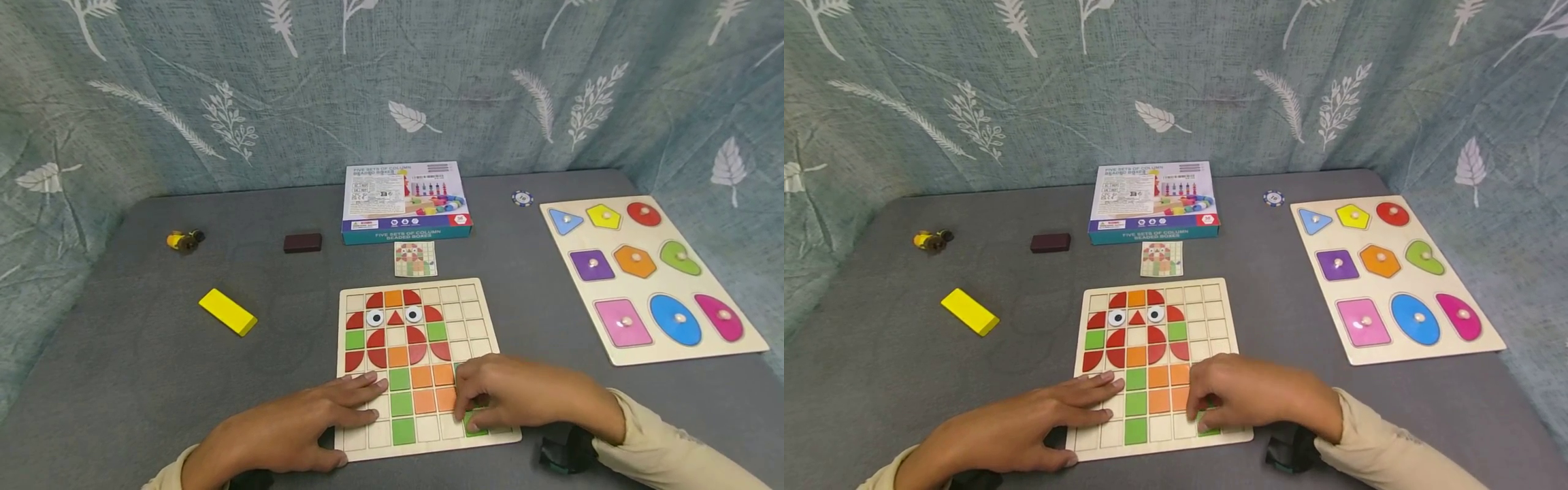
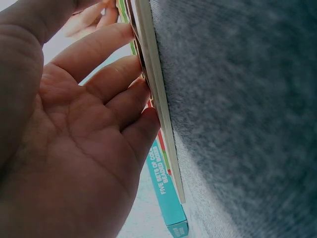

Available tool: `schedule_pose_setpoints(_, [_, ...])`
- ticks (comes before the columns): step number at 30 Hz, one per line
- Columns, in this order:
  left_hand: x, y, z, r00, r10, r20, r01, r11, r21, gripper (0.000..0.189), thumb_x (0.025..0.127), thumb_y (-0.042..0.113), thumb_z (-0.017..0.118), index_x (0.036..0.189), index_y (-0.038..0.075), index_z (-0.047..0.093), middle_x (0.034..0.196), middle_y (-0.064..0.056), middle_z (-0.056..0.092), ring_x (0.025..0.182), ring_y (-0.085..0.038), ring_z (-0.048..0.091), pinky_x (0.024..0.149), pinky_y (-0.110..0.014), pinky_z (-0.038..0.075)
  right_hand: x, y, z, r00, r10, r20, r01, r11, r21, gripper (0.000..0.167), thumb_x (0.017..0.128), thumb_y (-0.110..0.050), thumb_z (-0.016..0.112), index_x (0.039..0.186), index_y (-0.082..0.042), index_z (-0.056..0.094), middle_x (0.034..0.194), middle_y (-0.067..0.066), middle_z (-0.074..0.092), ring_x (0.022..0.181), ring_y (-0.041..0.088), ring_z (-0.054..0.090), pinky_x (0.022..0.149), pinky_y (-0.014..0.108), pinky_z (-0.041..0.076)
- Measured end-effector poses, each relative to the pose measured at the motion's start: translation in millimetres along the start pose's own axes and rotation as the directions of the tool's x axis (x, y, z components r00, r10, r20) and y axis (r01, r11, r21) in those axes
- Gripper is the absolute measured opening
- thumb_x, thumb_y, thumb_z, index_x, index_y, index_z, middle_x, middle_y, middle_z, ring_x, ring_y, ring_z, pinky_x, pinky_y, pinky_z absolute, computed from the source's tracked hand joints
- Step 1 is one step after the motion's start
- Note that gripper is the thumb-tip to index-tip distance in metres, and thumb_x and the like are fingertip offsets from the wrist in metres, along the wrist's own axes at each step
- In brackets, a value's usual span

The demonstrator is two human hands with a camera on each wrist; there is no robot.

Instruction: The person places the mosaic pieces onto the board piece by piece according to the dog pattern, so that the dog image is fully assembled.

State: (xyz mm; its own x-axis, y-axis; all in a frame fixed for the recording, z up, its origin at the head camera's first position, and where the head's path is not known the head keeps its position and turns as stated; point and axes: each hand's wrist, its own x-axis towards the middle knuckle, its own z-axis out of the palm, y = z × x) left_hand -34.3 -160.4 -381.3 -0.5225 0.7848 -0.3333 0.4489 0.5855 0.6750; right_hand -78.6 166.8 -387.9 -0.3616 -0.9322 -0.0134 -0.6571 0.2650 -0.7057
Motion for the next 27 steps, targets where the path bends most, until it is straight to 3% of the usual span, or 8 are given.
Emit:
schedule_pose_setpoints(3, [1.1, 0.4, 0.0, 1.000, -0.008, 0.003, 0.008, 1.000, -0.007, 0.056, 0.087, 0.021, 0.074, 0.140, 0.017, 0.055, 0.156, 0.007, 0.029, 0.145, -0.020, 0.022, 0.109, -0.042, 0.034, -2.0, -1, 0, 0.999, -0.037, 0.002, 0.037, 0.996, -0.078, 0.009, 0.084, -0.014, 0.077, 0.091, -0.018, 0.075, 0.089, -0.015, 0.056, 0.083, -0.004, 0.052, 0.074, 0.011, 0.044])
schedule_pose_setpoints(6, [0.8, 0.2, 0.2, 1.000, 0.002, 0.004, -0.002, 1.000, 0.008, 0.056, 0.087, 0.020, 0.074, 0.140, 0.017, 0.055, 0.156, 0.006, 0.030, 0.144, -0.021, 0.023, 0.108, -0.042, 0.035, -2.5, -1, 1, 1.000, -0.029, -0.001, 0.029, 0.996, -0.083, 0.010, 0.084, -0.012, 0.077, 0.092, -0.017, 0.075, 0.086, -0.014, 0.055, 0.081, -0.004, 0.051, 0.072, 0.011, 0.044])
schedule_pose_setpoints(12, [1.9, -0.5, 1.6, 1.000, 0.024, -0.007, -0.023, 0.999, 0.027, 0.056, 0.086, 0.021, 0.074, 0.139, 0.017, 0.055, 0.155, 0.005, 0.032, 0.144, -0.022, 0.026, 0.106, -0.041, 0.038, -4.4, 6, -2, 0.997, 0.001, -0.078, 0.001, 1.000, 0.030, 0.012, 0.086, -0.009, 0.074, 0.096, -0.015, 0.074, 0.084, -0.015, 0.057, 0.075, -0.002, 0.051, 0.066, 0.015, 0.046])
schedule_pose_setpoints(15, [0.5, -0.4, 3.5, 1.000, 0.019, -0.009, -0.019, 0.999, 0.037, 0.056, 0.086, 0.022, 0.075, 0.139, 0.017, 0.056, 0.155, 0.005, 0.033, 0.143, -0.022, 0.027, 0.105, -0.041, 0.040, -6.4, 13, -6, 0.990, -0.008, -0.142, 0.017, 0.998, 0.067, 0.010, 0.089, -0.009, 0.070, 0.097, -0.015, 0.074, 0.085, -0.015, 0.059, 0.074, 0.000, 0.052, 0.064, 0.018, 0.048])
schedule_pose_setpoints(19, [0.3, -1.1, 7.0, 1.000, 0.021, -0.011, -0.020, 0.999, 0.039, 0.057, 0.085, 0.022, 0.075, 0.139, 0.017, 0.056, 0.155, 0.005, 0.033, 0.143, -0.022, 0.027, 0.104, -0.039, 0.040, -13.4, 21, -14, 0.976, 0.046, -0.212, -0.024, 0.994, 0.103, 0.010, 0.093, -0.011, 0.067, 0.099, -0.014, 0.074, 0.090, -0.012, 0.063, 0.074, 0.002, 0.055, 0.063, 0.022, 0.050])
schedule_pose_setpoints(24, [2.6, -1.6, 9.0, 1.000, 0.024, -0.010, -0.024, 0.999, 0.030, 0.057, 0.086, 0.022, 0.075, 0.139, 0.018, 0.056, 0.155, 0.006, 0.033, 0.143, -0.022, 0.027, 0.104, -0.039, 0.041, -25.9, 34, -30, 0.938, 0.157, -0.311, -0.130, 0.986, 0.106, 0.014, 0.094, -0.007, 0.063, 0.103, -0.010, 0.074, 0.095, -0.005, 0.068, 0.077, 0.008, 0.057, 0.067, 0.026, 0.051])
schedule_pose_setpoints(27, [2.6, -0.3, 8.5, 0.999, 0.035, -0.033, -0.035, 0.999, 0.015, 0.053, 0.088, 0.023, 0.073, 0.138, 0.017, 0.057, 0.153, 0.006, 0.036, 0.141, -0.021, 0.031, 0.103, -0.039, 0.042, -35.4, 43, -42, 0.883, 0.241, -0.401, -0.229, 0.970, 0.080, 0.015, 0.095, -0.008, 0.062, 0.104, -0.010, 0.074, 0.095, -0.003, 0.068, 0.077, 0.010, 0.057, 0.068, 0.027, 0.049])
